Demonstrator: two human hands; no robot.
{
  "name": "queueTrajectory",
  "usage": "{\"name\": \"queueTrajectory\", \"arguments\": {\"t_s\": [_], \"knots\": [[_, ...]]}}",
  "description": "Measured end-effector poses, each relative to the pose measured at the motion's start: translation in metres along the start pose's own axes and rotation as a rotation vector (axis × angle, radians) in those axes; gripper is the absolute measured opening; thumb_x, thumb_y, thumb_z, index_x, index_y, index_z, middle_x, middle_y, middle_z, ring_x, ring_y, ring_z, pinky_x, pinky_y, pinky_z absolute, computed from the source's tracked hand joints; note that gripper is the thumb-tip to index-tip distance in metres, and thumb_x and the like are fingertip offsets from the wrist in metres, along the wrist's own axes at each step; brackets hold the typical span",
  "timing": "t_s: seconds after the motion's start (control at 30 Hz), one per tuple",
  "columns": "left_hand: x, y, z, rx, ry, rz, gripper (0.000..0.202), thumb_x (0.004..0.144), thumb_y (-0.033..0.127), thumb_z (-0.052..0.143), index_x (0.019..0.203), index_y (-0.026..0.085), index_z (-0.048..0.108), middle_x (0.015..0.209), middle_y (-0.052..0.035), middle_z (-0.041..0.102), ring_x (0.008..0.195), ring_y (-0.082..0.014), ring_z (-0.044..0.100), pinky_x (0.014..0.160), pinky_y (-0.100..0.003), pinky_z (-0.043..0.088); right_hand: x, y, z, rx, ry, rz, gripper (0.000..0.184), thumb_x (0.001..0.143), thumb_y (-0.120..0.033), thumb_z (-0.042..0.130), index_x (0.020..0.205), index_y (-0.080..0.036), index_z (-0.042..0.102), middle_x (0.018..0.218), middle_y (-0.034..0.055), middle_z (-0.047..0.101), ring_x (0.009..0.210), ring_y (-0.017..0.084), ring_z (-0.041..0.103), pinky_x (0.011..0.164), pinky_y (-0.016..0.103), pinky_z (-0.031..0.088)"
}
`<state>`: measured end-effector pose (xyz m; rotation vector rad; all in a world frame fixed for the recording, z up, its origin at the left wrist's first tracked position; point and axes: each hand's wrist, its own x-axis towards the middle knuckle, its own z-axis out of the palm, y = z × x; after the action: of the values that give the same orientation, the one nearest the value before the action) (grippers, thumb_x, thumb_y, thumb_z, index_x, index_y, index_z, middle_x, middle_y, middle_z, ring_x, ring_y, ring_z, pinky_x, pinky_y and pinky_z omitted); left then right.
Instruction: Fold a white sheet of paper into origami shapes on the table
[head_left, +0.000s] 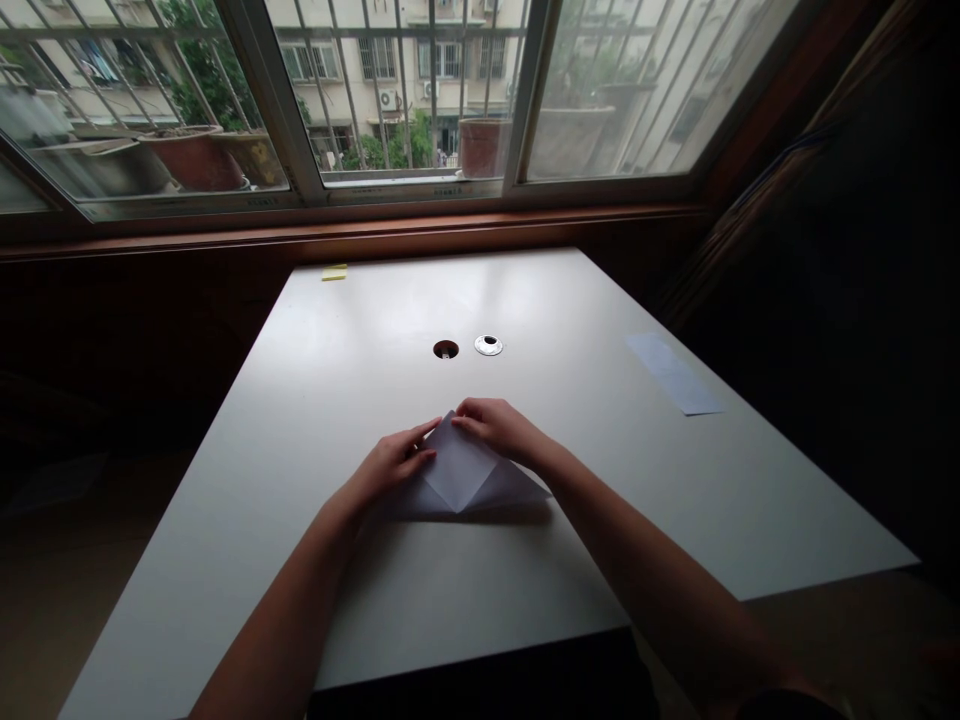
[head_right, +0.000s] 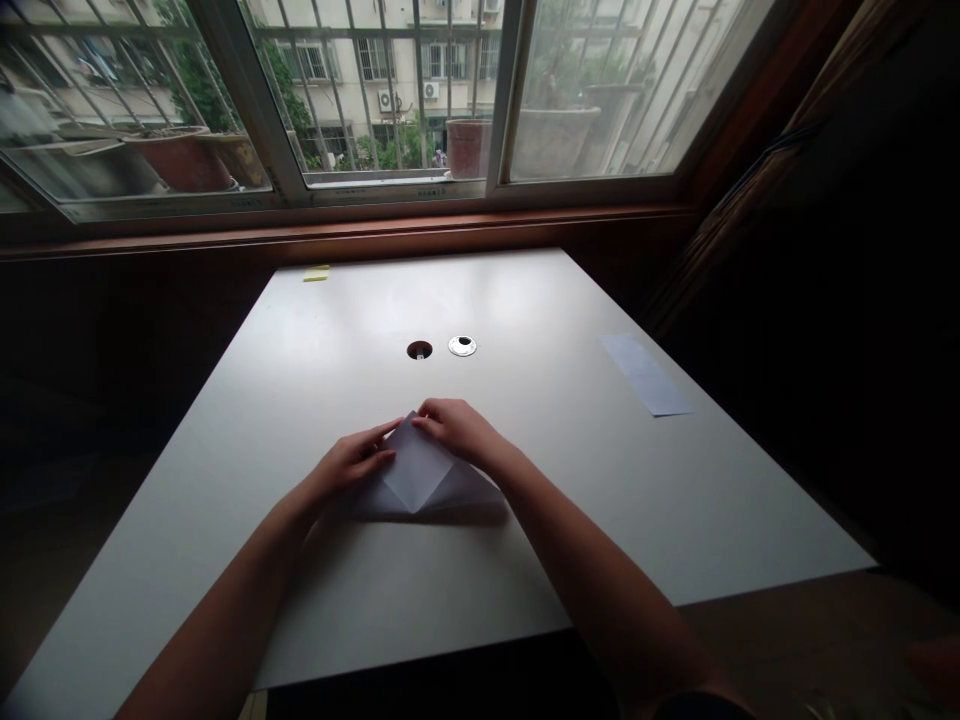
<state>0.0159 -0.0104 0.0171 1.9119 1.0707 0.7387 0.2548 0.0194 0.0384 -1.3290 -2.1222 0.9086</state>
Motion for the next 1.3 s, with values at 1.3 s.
{"name": "queueTrajectory", "arguments": {"t_s": [1.3], "knots": [[-0.003, -0.011, -0.001, -0.100, 0.071, -0.069, 0.054, 0.094, 0.040, 0.050, 0.145, 0.023, 0.045, 0.089, -0.0021, 0.060, 0.071, -0.0129, 0.051, 0.067, -0.023, 0.043, -0.007, -0.015, 0.022, -0.129, 0.316, -0.130, 0.025, 0.094, -0.027, 0.056, 0.114, -0.027, 0.071, 0.100, 0.0042, 0.072, 0.086, 0.017, 0.067, 0.079, 0.027, 0.050]]}}
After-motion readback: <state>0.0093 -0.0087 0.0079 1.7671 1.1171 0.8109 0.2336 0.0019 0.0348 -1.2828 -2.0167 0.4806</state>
